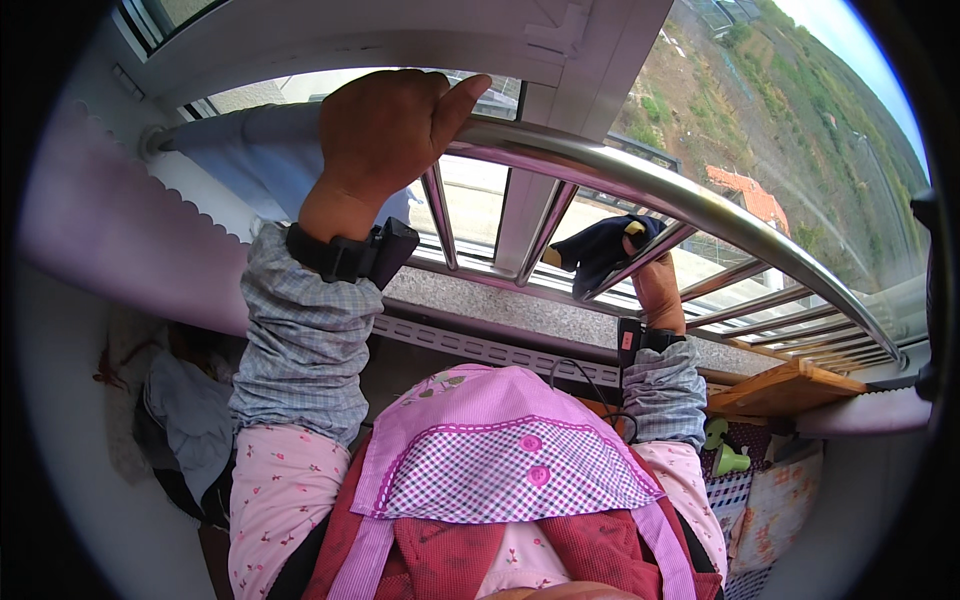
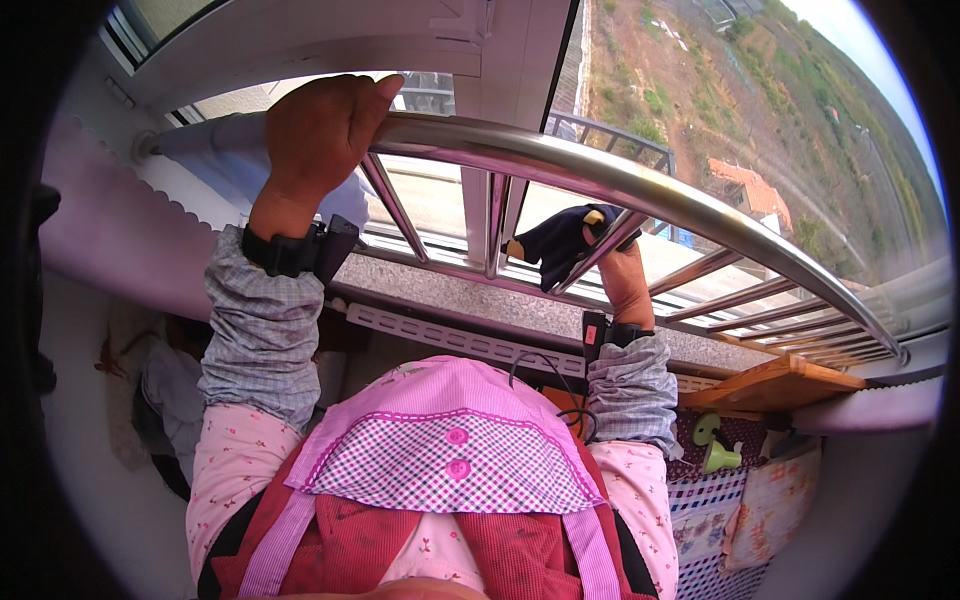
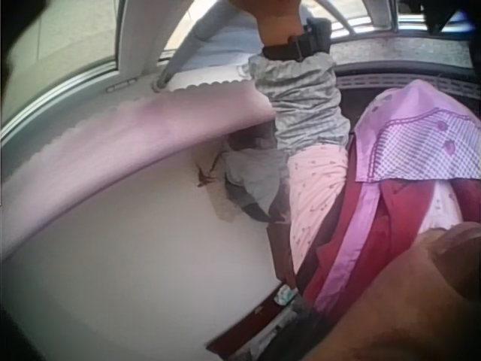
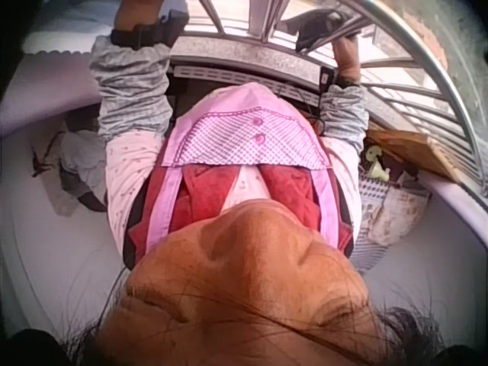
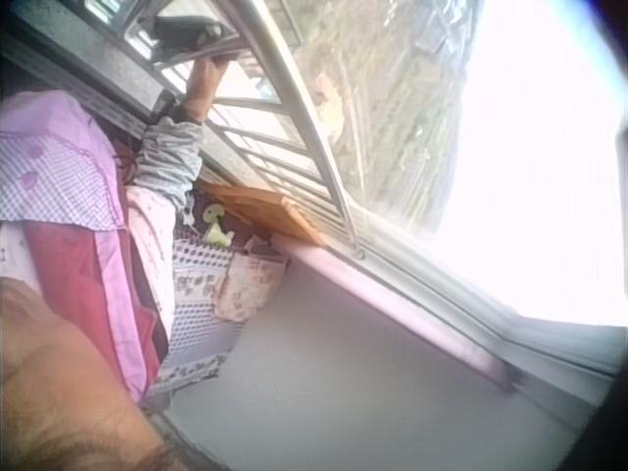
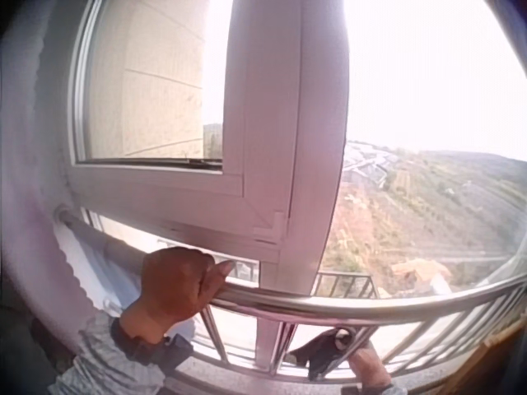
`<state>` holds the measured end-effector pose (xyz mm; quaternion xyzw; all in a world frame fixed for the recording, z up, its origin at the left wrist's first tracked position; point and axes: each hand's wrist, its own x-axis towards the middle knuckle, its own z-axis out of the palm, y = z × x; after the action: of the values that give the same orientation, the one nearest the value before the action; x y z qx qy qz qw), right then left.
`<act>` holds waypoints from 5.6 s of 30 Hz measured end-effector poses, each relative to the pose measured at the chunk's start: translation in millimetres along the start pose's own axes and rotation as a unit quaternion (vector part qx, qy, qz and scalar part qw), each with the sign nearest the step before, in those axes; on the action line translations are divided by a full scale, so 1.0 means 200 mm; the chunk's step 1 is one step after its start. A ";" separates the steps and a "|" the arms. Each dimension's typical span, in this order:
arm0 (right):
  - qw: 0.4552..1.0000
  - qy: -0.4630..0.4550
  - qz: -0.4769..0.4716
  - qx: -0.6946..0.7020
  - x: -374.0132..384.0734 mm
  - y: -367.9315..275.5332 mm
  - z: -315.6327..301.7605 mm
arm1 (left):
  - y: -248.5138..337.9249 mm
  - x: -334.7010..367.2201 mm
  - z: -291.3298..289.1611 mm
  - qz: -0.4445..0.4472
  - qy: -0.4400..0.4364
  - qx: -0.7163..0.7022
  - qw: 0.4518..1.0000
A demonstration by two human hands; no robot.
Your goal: The person wipes the interior glass and metal railing of a balcony window using a dark cloth. They repeatedly wipe different sections of the window and the railing, occasionally adjusting their grip and position.
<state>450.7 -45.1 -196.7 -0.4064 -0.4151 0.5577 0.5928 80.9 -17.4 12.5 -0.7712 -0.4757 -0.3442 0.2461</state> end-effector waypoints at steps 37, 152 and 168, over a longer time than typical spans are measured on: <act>0.822 0.144 -0.355 -0.420 0.03 -0.20 0.63 | 0.00 0.00 0.01 0.011 0.023 -0.006 1.000; 0.897 -0.035 0.016 -0.441 -0.07 0.57 0.30 | -0.01 0.01 0.05 0.043 0.127 0.033 0.990; 0.926 0.163 -0.214 -0.266 -0.07 0.34 0.52 | 0.01 0.01 0.02 0.030 0.109 0.023 0.993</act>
<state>330.2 -53.9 -228.7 -0.5360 -0.5229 0.2127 0.6277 85.2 -14.1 10.4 -0.7369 -0.4305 -0.4080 0.3243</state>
